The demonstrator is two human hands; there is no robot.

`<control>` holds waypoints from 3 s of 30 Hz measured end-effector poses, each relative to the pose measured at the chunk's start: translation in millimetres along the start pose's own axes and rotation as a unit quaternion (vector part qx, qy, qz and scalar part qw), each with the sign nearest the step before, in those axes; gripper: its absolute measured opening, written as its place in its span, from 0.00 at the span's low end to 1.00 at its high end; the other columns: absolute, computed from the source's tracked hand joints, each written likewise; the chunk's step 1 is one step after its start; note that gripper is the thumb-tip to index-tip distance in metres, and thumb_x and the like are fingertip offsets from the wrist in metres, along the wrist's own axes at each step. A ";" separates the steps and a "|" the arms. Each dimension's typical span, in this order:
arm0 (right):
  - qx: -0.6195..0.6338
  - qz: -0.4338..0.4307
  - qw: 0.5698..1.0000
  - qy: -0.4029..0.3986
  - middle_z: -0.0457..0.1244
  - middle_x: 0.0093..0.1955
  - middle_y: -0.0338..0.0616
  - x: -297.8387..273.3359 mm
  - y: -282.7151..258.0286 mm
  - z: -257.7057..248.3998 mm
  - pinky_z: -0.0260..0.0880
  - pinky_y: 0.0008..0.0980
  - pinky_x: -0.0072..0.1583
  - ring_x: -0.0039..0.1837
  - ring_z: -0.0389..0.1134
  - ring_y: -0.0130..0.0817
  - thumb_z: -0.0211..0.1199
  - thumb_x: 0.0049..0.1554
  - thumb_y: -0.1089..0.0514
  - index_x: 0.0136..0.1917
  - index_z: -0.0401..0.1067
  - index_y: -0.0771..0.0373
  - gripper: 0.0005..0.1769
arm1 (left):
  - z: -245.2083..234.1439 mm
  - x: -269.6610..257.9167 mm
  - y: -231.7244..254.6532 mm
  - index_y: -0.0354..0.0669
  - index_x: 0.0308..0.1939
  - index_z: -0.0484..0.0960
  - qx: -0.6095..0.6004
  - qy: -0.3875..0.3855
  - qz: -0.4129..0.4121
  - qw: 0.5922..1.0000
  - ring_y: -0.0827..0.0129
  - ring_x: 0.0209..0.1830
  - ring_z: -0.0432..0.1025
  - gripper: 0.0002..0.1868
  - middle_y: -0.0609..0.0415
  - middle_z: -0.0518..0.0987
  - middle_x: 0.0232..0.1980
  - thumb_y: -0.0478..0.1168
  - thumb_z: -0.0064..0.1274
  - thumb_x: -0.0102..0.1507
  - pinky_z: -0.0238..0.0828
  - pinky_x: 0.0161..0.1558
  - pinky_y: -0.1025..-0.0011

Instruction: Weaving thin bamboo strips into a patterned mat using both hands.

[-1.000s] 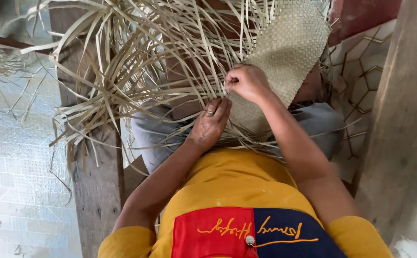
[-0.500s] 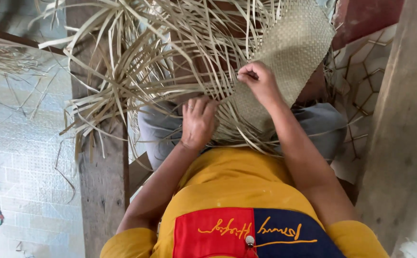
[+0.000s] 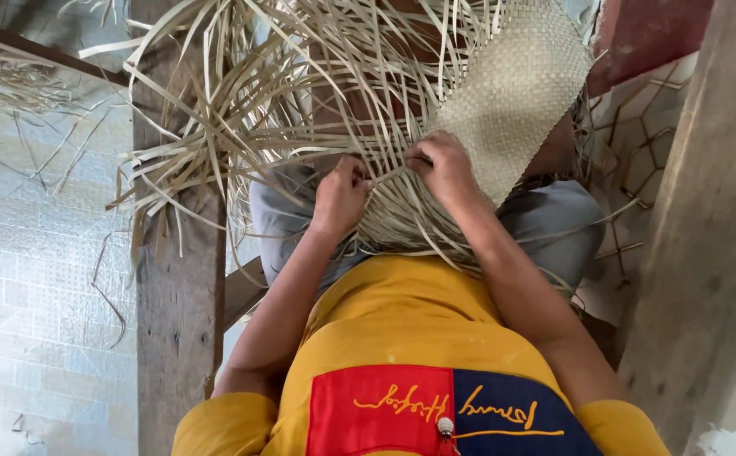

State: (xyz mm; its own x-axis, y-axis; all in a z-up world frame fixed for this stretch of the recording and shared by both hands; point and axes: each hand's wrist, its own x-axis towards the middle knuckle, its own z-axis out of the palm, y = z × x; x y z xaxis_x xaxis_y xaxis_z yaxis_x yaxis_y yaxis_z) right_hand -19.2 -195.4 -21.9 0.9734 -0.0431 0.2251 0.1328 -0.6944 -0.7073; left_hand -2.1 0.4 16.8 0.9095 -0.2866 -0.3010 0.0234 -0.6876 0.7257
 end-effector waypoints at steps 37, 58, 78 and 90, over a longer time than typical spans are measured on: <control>0.174 0.062 0.980 -0.071 0.63 0.32 0.43 19.2 -71.4 -23.9 0.63 0.30 0.40 0.38 0.63 0.30 0.63 0.44 0.61 0.35 0.71 0.61 0.04 | -22.3 -0.3 20.3 0.40 0.36 0.80 -0.006 -0.069 0.063 0.996 0.52 0.34 0.73 0.11 0.46 0.76 0.32 0.42 0.47 0.57 0.71 0.33 0.57; 0.216 0.076 0.950 -0.212 0.64 0.35 0.44 -28.2 -68.5 -30.6 0.65 0.35 0.45 0.42 0.66 0.36 0.65 0.45 0.60 0.37 0.72 0.62 0.06 | -30.7 -5.8 23.6 0.33 0.39 0.79 -0.131 -0.116 0.053 0.983 0.46 0.41 0.71 0.12 0.38 0.76 0.37 0.38 0.51 0.56 0.71 0.37 0.51; 0.030 -0.117 0.973 -0.197 0.61 0.32 0.45 28.8 -50.4 -5.9 0.65 0.38 0.43 0.40 0.64 0.44 0.63 0.43 0.64 0.31 0.67 0.63 0.05 | -27.2 -4.3 8.2 0.30 0.39 0.78 -0.187 -0.105 0.064 0.975 0.46 0.37 0.72 0.11 0.38 0.76 0.35 0.35 0.48 0.57 0.69 0.37 0.51; 0.014 -0.115 0.980 -0.161 0.61 0.32 0.40 -2.6 -82.7 -45.4 0.65 0.32 0.39 0.36 0.64 0.38 0.67 0.45 0.59 0.27 0.66 0.61 0.11 | -31.4 -0.8 13.7 0.32 0.38 0.79 -0.200 -0.152 0.047 0.967 0.48 0.39 0.72 0.13 0.39 0.77 0.37 0.37 0.45 0.55 0.69 0.38 0.50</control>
State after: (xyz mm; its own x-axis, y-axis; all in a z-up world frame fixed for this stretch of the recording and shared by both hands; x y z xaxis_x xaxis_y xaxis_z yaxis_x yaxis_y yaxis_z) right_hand -41.2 -170.5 66.4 0.9250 0.3446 0.1602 0.3561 -0.6390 -0.6818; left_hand 10.6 12.2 46.4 0.7535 -0.5598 -0.3447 0.1597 -0.3527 0.9220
